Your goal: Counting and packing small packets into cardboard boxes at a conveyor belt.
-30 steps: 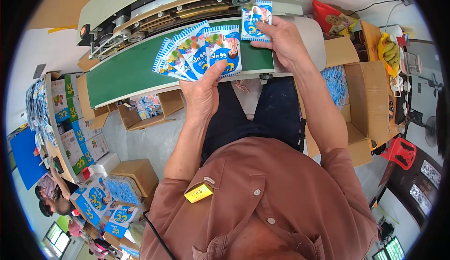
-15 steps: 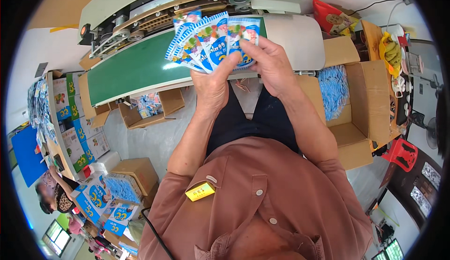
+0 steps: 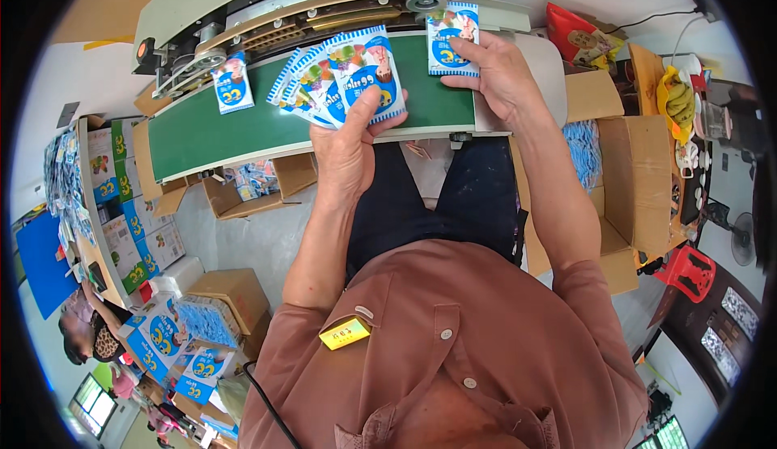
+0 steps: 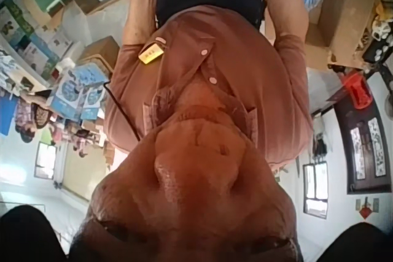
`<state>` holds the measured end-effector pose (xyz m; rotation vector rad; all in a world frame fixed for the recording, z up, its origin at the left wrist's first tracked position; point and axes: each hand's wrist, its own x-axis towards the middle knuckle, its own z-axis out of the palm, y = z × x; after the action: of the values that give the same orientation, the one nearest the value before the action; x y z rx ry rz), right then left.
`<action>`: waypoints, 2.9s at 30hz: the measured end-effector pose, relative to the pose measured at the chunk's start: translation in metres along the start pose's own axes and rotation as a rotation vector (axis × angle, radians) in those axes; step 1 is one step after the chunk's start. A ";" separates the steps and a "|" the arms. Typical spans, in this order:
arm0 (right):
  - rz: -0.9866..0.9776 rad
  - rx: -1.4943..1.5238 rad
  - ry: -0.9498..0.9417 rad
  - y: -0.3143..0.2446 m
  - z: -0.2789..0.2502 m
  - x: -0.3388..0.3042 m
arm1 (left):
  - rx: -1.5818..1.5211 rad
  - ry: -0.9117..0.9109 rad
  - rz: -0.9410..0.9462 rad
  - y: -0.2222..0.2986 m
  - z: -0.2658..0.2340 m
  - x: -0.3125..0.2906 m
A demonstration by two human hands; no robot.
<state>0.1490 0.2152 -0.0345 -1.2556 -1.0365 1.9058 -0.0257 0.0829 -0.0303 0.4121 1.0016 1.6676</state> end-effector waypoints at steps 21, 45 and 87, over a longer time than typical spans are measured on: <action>-0.085 0.153 0.055 0.008 -0.011 -0.040 | 0.065 -0.011 -0.107 -0.004 0.012 0.000; -0.034 0.106 -0.014 0.001 -0.003 -0.038 | 0.062 -0.011 -0.156 -0.005 0.022 0.011; -0.029 0.049 -0.096 0.013 0.014 -0.029 | 0.343 -0.235 -0.404 0.009 0.001 0.014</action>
<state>0.1452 0.1816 -0.0296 -1.1254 -1.0445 1.9732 -0.0351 0.0952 -0.0259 0.5746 1.1107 1.0627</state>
